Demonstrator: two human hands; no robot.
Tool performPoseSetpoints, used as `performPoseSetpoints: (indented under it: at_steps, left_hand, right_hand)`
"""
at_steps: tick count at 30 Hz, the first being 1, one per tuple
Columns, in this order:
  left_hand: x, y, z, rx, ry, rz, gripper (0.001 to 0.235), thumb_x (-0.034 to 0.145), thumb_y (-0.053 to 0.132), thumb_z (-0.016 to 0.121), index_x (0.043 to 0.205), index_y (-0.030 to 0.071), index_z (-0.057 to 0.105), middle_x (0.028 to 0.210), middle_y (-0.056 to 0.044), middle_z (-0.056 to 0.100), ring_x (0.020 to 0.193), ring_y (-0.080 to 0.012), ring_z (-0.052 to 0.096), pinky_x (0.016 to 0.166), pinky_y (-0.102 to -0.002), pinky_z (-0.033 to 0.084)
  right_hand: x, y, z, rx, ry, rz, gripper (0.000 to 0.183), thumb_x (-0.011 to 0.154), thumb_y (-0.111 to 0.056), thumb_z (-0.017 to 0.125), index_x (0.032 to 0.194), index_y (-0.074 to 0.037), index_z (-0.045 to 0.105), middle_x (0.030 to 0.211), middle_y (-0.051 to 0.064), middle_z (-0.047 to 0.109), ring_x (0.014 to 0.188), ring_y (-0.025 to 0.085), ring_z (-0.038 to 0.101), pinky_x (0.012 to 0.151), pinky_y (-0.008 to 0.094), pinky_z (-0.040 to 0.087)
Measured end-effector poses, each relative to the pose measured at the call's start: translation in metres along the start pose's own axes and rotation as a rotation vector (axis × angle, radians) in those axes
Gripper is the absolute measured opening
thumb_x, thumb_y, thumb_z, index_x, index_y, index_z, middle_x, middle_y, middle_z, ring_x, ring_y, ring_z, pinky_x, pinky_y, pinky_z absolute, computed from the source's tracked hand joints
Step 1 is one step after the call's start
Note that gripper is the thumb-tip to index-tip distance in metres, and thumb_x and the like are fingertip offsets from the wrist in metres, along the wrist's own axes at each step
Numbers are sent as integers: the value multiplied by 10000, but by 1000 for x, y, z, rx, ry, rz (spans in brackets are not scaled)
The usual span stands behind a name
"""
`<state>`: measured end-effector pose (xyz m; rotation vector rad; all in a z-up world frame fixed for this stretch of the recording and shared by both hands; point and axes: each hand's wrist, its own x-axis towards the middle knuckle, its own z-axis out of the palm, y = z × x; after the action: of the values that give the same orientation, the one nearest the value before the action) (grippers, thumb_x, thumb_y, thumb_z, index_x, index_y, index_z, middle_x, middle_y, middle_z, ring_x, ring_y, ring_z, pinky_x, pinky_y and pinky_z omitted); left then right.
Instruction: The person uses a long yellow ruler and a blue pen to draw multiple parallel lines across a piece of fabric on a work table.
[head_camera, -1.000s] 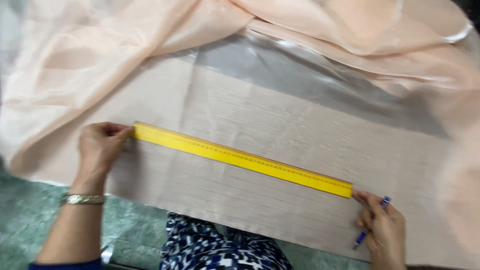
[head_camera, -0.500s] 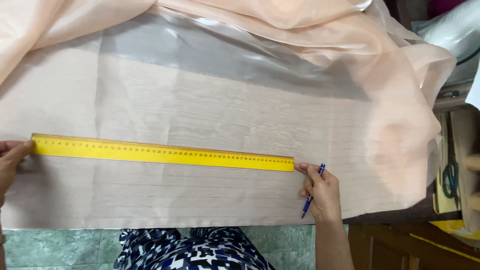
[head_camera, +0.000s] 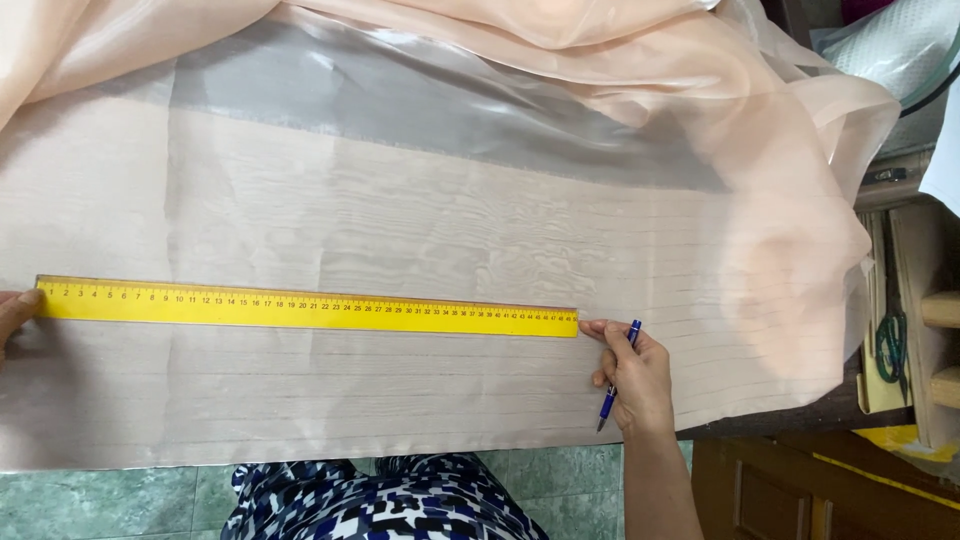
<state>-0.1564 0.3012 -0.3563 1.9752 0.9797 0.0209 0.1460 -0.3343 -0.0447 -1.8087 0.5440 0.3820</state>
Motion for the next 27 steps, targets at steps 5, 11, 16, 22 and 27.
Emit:
performPoseSetpoints:
  at_steps: [5, 11, 16, 22, 27]
  left_hand:
    - [-4, 1, -3, -1, 0, -18, 401, 1202, 333, 548, 1141, -57, 620, 963, -171, 558, 827, -274, 473, 727, -368, 320]
    - [-14, 18, -7, 77, 17, 21, 416, 1252, 255, 532, 1166, -138, 637, 1047, -259, 610, 817, -348, 539, 703, -356, 405]
    - [-17, 20, -9, 35, 6, -9, 404, 1222, 321, 549, 1128, -62, 632, 882, -143, 514, 760, -259, 435, 700, -349, 319]
    - [-19, 29, -8, 39, 3, -45, 400, 1227, 300, 537, 1164, -86, 620, 981, -204, 570, 799, -314, 483, 712, -384, 362]
    - [-14, 16, -6, 14, 19, 4, 393, 1234, 276, 553, 1139, -100, 615, 1037, -233, 605, 816, -321, 519, 697, -357, 382]
  right_hand:
    - [1, 2, -1, 8, 2, -8, 199, 957, -36, 469, 953, 88, 625, 927, 248, 710, 362, 36, 272, 321, 219, 366]
    - [3, 2, -2, 6, 37, 83, 232, 984, -151, 521, 956, 26, 668, 1046, 155, 735, 421, 76, 252, 405, 229, 366]
    - [2, 2, -3, 11, 32, 89, 229, 987, -151, 520, 948, 23, 664, 1039, 153, 733, 429, 78, 244, 402, 233, 356]
    - [5, 5, -4, 16, 27, 81, 223, 983, -144, 522, 954, 27, 663, 1035, 166, 733, 425, 76, 255, 397, 229, 367]
    - [3, 4, -4, 16, 23, 82, 231, 982, -161, 528, 950, 22, 667, 1038, 160, 733, 428, 77, 250, 401, 232, 352]
